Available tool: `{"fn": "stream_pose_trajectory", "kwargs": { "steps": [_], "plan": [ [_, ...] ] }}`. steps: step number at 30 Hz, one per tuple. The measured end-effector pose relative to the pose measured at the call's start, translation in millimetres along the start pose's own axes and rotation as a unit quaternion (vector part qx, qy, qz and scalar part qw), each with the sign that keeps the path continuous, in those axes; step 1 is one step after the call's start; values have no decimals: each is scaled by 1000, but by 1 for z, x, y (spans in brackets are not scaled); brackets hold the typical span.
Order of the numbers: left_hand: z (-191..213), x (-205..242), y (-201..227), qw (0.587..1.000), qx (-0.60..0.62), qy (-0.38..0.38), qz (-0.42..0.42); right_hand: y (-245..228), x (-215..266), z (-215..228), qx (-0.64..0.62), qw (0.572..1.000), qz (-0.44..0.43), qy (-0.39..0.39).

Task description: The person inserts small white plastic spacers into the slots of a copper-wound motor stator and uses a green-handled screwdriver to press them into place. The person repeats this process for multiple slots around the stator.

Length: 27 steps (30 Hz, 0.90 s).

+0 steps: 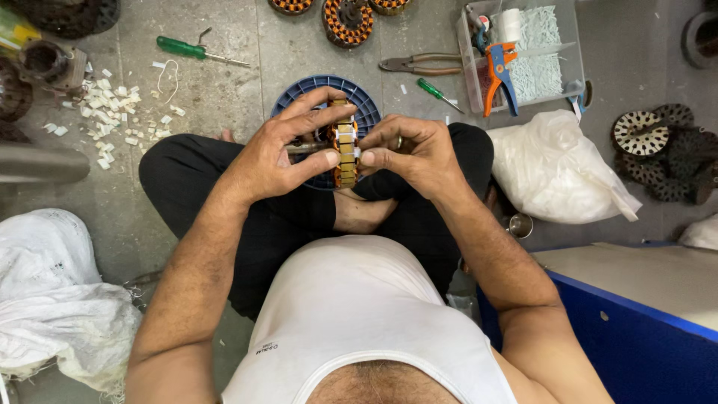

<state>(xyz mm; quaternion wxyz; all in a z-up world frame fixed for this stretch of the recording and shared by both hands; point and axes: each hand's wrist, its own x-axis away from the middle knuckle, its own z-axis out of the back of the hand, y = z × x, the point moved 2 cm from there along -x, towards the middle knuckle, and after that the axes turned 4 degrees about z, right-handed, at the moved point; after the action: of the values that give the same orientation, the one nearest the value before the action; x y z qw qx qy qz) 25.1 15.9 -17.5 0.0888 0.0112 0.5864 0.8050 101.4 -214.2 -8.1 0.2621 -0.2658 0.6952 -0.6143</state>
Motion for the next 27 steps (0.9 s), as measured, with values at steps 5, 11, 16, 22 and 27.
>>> {"fn": "stream_pose_trajectory", "kwargs": {
  "steps": [5, 11, 16, 22, 27],
  "plan": [
    [3, 0, 0, 1000, -17, -11, -13, 4, -3, -1, -65, 998, 4, -6],
    [2, 0, -3, 1000, -19, -13, -16, 1, -4, -5, -4, 1000, 9, 6],
    [1, 0, -5, 1000, -21, -18, -5, -6, -9, -7, 55, 998, 27, -15],
    [2, 2, -2, 1000, -17, -17, -18, -12, -16, -5, 111, 993, -11, -29],
    [3, 4, 2, 1000, -18, -14, -20, -17, -23, -4, 84, 994, -62, -41]
  ]
}}
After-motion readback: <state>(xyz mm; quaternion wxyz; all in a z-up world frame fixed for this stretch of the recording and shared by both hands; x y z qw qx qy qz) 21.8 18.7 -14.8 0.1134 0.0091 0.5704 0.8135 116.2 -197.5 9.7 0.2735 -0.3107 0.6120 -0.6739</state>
